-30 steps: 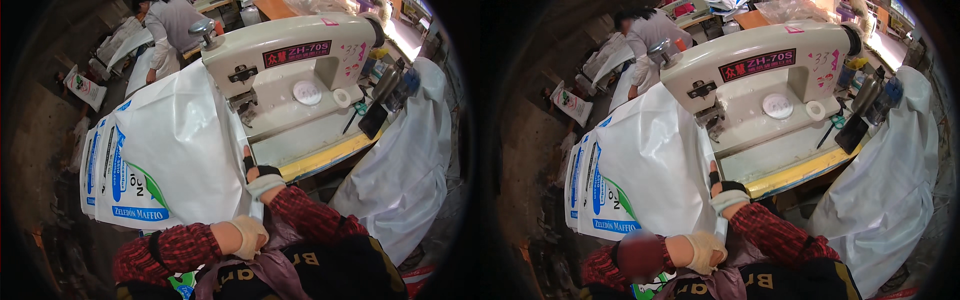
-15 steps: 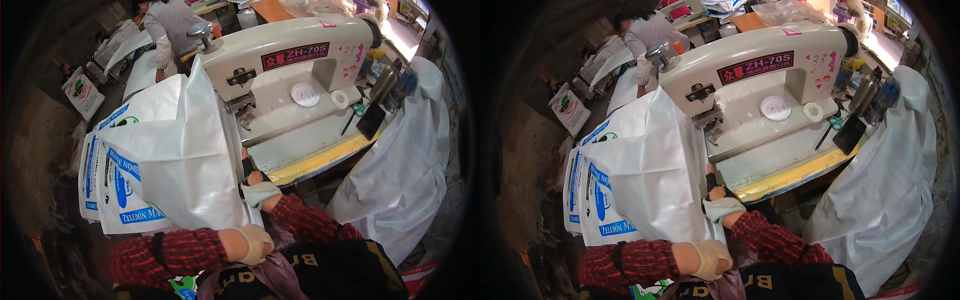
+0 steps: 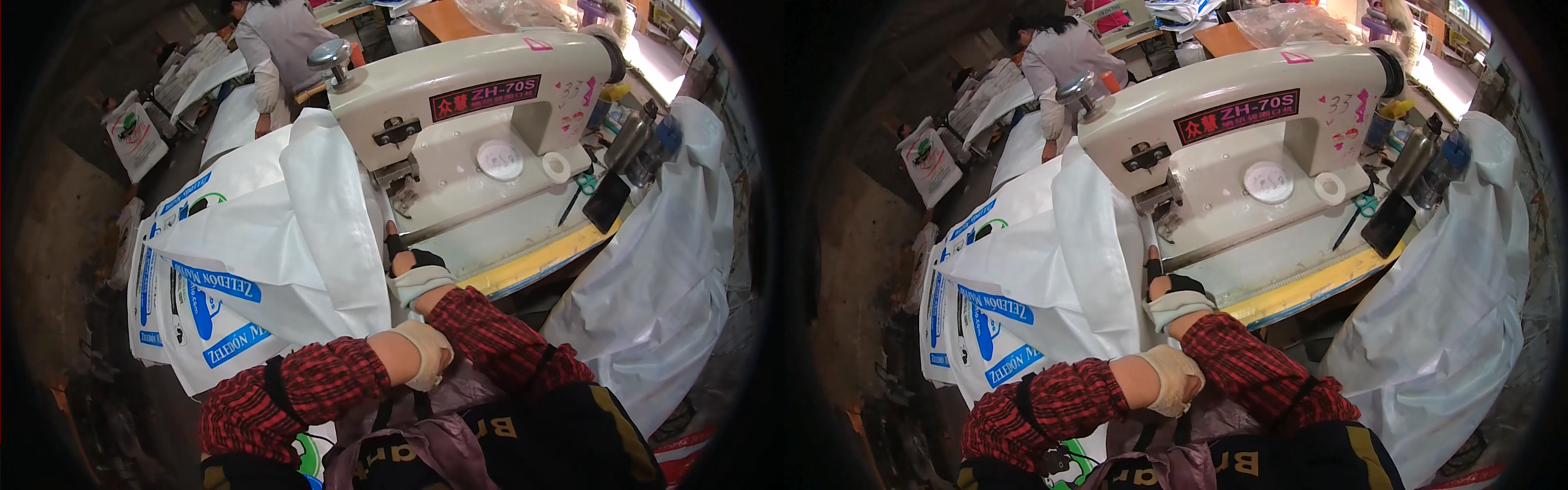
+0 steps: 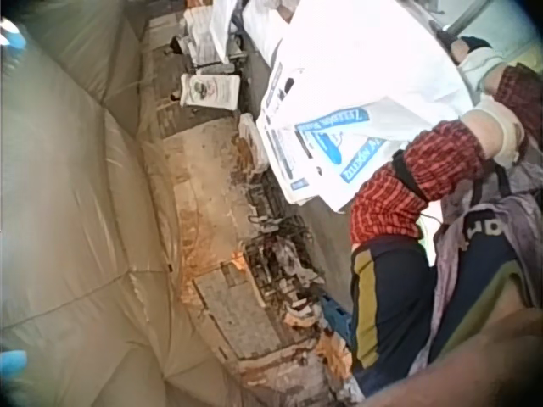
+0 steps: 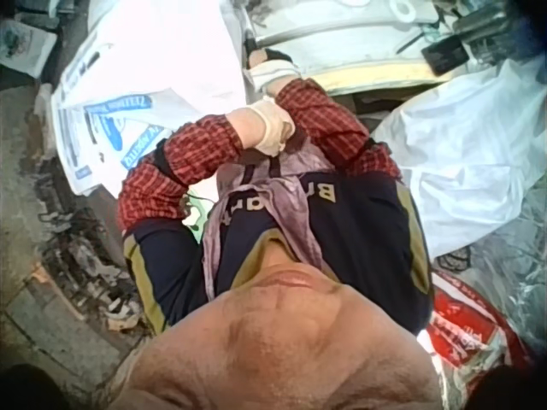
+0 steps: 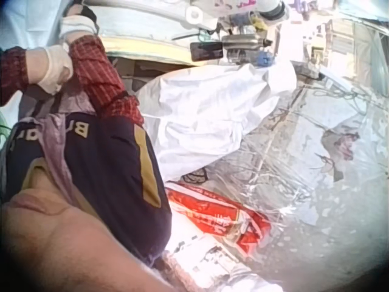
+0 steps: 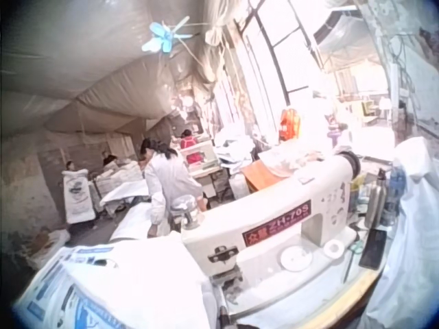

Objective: The operator aligns and prepares large plastic printed bags at an industrial sewing machine platform.

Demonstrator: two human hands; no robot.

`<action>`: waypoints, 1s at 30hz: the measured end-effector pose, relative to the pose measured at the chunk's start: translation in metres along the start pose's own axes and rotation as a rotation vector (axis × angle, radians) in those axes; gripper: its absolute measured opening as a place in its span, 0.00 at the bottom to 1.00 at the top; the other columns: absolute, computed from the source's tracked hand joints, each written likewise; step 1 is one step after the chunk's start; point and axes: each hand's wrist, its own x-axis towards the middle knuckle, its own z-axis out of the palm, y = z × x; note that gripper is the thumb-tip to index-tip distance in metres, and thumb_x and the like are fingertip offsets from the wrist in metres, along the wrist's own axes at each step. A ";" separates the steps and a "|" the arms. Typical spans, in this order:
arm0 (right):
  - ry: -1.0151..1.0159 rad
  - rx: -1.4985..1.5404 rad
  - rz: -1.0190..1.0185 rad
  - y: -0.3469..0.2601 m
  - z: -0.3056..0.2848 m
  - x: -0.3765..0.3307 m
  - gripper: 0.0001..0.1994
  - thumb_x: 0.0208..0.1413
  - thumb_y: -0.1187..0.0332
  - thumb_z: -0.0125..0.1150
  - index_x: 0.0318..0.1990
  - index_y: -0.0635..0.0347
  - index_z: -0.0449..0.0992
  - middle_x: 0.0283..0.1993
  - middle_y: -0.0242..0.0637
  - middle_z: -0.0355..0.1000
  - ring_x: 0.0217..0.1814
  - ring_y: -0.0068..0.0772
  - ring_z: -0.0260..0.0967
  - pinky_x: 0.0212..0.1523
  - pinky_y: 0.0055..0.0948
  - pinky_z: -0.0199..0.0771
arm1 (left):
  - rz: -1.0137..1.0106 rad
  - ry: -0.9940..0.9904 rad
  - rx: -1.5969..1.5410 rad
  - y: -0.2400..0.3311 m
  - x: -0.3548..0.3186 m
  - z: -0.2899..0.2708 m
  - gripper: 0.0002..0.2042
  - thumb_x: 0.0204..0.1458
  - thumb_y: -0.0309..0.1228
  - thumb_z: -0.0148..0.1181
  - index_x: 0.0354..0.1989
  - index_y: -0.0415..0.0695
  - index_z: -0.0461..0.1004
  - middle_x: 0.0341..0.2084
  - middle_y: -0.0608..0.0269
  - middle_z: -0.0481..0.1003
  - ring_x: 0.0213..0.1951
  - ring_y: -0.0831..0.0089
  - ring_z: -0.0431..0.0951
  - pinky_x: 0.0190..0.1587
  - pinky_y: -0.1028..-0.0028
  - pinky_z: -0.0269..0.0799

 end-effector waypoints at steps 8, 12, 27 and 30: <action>0.268 0.647 -0.403 0.056 0.075 -0.008 0.22 0.50 0.58 0.49 0.50 0.61 0.63 0.42 0.51 0.69 0.46 0.52 0.66 0.43 0.41 0.67 | -0.017 0.462 -0.194 -0.037 -0.030 -0.032 0.12 0.42 0.40 0.55 0.29 0.45 0.76 0.25 0.54 0.75 0.32 0.56 0.76 0.36 0.63 0.71; 0.248 0.225 -0.296 0.032 0.031 -0.057 0.18 0.49 0.65 0.48 0.50 0.52 0.66 0.39 0.51 0.68 0.40 0.55 0.66 0.38 0.45 0.68 | -0.475 0.648 0.154 -0.107 -0.029 -0.036 0.18 0.49 0.46 0.48 0.35 0.45 0.75 0.33 0.52 0.75 0.38 0.54 0.75 0.41 0.63 0.70; -0.031 -0.015 -0.107 0.012 0.001 -0.018 0.29 0.48 0.67 0.49 0.59 0.50 0.51 0.35 0.55 0.69 0.35 0.55 0.69 0.34 0.45 0.69 | -0.042 0.536 0.424 -0.061 -0.136 -0.049 0.10 0.37 0.43 0.59 0.14 0.52 0.72 0.14 0.69 0.72 0.22 0.67 0.70 0.44 0.62 0.56; -0.027 -0.023 -0.126 0.007 -0.008 0.021 0.31 0.48 0.68 0.50 0.61 0.50 0.48 0.34 0.56 0.70 0.34 0.55 0.69 0.34 0.45 0.69 | 0.139 0.436 0.373 -0.016 -0.101 -0.034 0.08 0.34 0.38 0.58 0.12 0.50 0.71 0.12 0.65 0.70 0.21 0.65 0.71 0.38 0.64 0.61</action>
